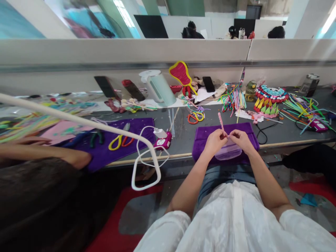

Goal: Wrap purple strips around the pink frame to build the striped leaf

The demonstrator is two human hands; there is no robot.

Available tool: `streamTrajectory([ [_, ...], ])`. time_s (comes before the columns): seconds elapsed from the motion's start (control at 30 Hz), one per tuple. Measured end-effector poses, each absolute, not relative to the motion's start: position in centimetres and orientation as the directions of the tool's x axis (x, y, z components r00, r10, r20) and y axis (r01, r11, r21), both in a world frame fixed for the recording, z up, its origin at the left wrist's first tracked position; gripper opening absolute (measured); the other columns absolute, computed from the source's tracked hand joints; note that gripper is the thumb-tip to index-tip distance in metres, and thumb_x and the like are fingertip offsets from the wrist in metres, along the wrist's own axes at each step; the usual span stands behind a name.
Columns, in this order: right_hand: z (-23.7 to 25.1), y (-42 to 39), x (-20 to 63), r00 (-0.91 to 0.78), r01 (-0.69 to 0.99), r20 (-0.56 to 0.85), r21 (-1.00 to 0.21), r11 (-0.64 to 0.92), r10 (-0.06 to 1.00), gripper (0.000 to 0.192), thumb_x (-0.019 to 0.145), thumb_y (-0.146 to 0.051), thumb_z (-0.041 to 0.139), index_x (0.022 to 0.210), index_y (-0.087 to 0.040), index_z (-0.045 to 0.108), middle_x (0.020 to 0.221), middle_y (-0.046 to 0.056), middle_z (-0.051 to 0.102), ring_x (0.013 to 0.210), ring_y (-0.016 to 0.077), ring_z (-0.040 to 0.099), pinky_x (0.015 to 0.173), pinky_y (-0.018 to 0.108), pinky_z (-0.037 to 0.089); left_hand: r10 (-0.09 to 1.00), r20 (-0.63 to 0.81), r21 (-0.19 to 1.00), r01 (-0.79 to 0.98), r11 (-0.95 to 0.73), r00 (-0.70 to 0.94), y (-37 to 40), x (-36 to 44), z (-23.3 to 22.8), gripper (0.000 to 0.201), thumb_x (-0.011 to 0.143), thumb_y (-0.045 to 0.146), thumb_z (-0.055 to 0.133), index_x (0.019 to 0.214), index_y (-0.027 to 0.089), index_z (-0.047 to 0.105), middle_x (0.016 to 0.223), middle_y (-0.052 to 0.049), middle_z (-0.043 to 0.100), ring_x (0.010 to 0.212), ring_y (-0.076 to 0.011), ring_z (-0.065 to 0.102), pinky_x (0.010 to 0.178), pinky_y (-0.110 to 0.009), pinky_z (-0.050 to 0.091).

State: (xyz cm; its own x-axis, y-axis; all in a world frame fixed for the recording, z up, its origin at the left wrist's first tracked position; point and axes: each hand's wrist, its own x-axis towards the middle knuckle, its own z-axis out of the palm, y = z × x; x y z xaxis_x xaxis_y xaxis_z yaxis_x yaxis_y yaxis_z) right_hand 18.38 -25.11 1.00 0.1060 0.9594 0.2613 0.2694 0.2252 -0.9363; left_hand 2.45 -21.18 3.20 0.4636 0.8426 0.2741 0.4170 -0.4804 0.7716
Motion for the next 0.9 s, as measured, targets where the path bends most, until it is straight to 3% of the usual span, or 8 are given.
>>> streamTrajectory([
  [0.2,1.7,-25.0,18.8,-0.032,0.355,0.310,-0.885,0.301,0.950,0.010,0.074,-0.029,0.054,0.072,-0.020,0.057,0.065,-0.003,0.054,0.057,0.0113,0.045,0.055,0.023,0.035,0.838,0.288,0.804,0.358,-0.475,0.464,-20.9,2.4,2.6,0.006,0.071,0.017,0.059,0.076,0.018,0.057,0.074,0.001,0.062,0.067,-0.0129,0.055,0.066,-0.025,0.043],
  [0.53,1.6,-24.7,19.4,-0.078,0.354,0.278,-0.890,0.288,0.957,0.010,0.070,-0.026,0.054,0.070,-0.018,0.060,0.061,-0.004,0.053,0.055,0.0101,0.042,0.054,0.023,0.032,0.800,0.296,0.779,0.352,-0.519,0.522,-20.2,2.2,2.3,0.007,0.069,0.016,0.060,0.073,0.016,0.065,0.075,-0.002,0.062,0.070,-0.0142,0.056,0.068,-0.026,0.042],
  [0.7,1.8,-24.5,19.5,-0.120,0.271,0.239,-0.926,0.263,0.964,0.009,0.067,-0.023,0.054,0.068,-0.016,0.058,0.060,-0.004,0.051,0.056,0.0095,0.042,0.055,0.022,0.033,0.769,0.161,0.888,0.250,-0.387,0.619,-19.2,1.9,2.2,0.007,0.066,0.019,0.061,0.069,0.014,0.065,0.071,-0.001,0.062,0.065,-0.0124,0.053,0.064,-0.025,0.040],
  [0.9,3.0,-24.0,20.1,-0.248,0.314,0.135,-0.926,0.212,0.959,0.010,0.065,-0.022,0.053,0.068,-0.015,0.059,0.058,-0.005,0.050,0.054,0.0082,0.042,0.053,0.021,0.033,0.755,0.015,0.981,0.138,-0.139,0.656,-18.8,1.7,1.5,0.013,0.062,0.023,0.065,0.071,0.013,0.065,0.060,0.003,0.056,0.057,-0.0096,0.047,0.057,-0.022,0.033],
])
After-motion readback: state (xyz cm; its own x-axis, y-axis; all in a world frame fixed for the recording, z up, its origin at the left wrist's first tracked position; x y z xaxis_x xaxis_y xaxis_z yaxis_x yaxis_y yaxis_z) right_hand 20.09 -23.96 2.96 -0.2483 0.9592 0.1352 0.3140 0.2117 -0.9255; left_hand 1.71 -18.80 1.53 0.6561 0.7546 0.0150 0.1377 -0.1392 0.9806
